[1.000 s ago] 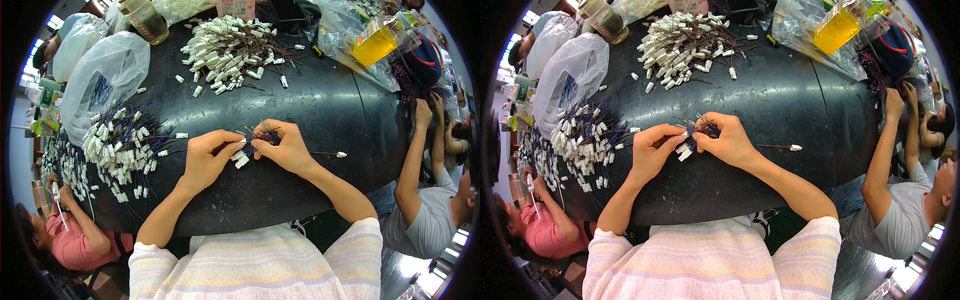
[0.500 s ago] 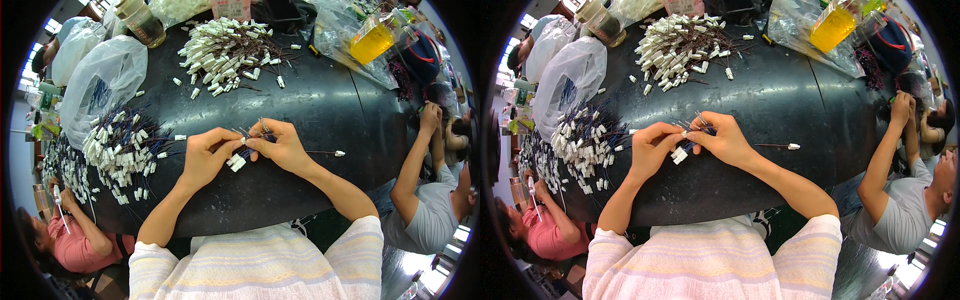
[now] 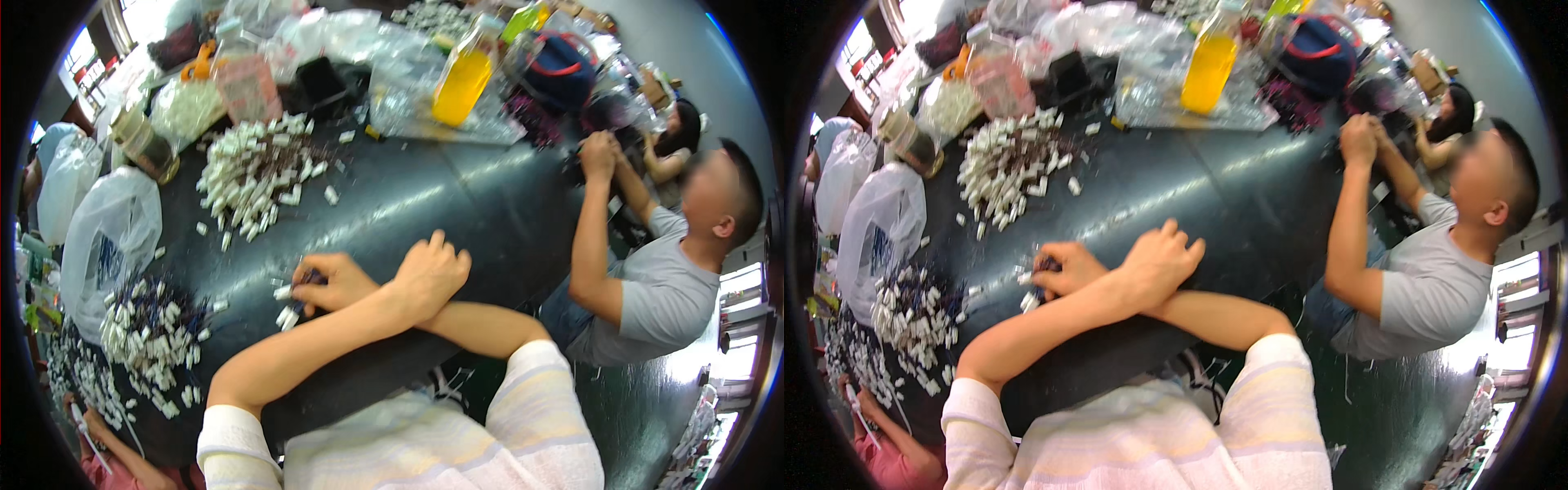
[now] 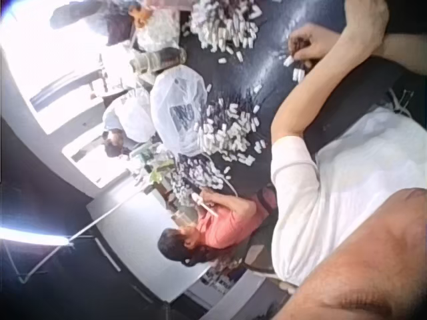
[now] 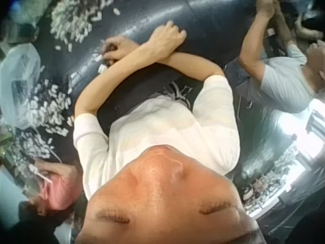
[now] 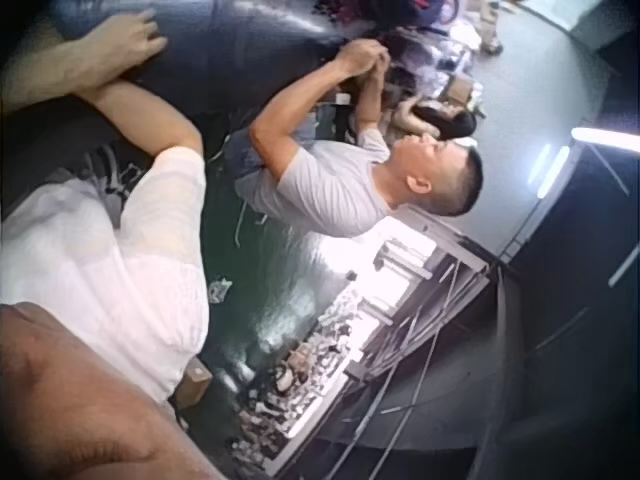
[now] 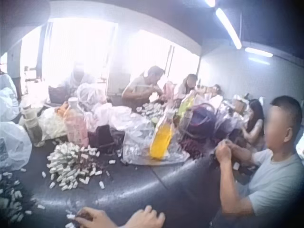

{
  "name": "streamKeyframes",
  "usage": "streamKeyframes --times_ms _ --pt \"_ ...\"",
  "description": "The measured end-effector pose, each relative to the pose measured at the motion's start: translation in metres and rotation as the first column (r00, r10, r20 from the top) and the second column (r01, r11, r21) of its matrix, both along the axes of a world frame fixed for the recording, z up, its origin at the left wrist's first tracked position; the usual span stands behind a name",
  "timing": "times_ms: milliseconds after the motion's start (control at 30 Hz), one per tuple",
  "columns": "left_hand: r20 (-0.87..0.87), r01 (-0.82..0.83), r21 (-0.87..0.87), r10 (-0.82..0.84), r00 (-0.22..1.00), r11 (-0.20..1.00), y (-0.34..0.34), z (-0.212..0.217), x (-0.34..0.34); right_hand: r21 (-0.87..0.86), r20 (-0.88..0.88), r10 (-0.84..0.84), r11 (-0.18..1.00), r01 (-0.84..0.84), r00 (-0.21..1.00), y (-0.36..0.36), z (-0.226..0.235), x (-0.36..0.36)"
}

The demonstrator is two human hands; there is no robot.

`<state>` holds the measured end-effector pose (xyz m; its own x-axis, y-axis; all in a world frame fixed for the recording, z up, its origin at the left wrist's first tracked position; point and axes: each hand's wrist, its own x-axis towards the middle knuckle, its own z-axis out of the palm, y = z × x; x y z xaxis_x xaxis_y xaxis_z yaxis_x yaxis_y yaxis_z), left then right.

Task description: The person inserts wire pins into plastic connector housings by hand, retrieves a bundle of wires from a plastic bag, and attaches wire pins into more connector housings.

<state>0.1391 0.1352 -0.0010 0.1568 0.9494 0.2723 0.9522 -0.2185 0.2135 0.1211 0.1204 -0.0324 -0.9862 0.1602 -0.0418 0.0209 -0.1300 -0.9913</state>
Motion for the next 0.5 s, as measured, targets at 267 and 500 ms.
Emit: streamKeyframes --times_ms 267,500 --pt "0.19 0.097 0.21 -0.138 0.972 0.973 -0.008 0.031 -0.014 0.104 0.025 0.025 0.994 -0.027 0.999 -0.001 0.008 0.004" --pt "0.767 -0.629 0.325 0.192 0.612 0.706 -0.117 0.092 -0.103 -0.027 -0.043 0.024 0.999 -0.025 0.999 0.007 0.007 0.005"
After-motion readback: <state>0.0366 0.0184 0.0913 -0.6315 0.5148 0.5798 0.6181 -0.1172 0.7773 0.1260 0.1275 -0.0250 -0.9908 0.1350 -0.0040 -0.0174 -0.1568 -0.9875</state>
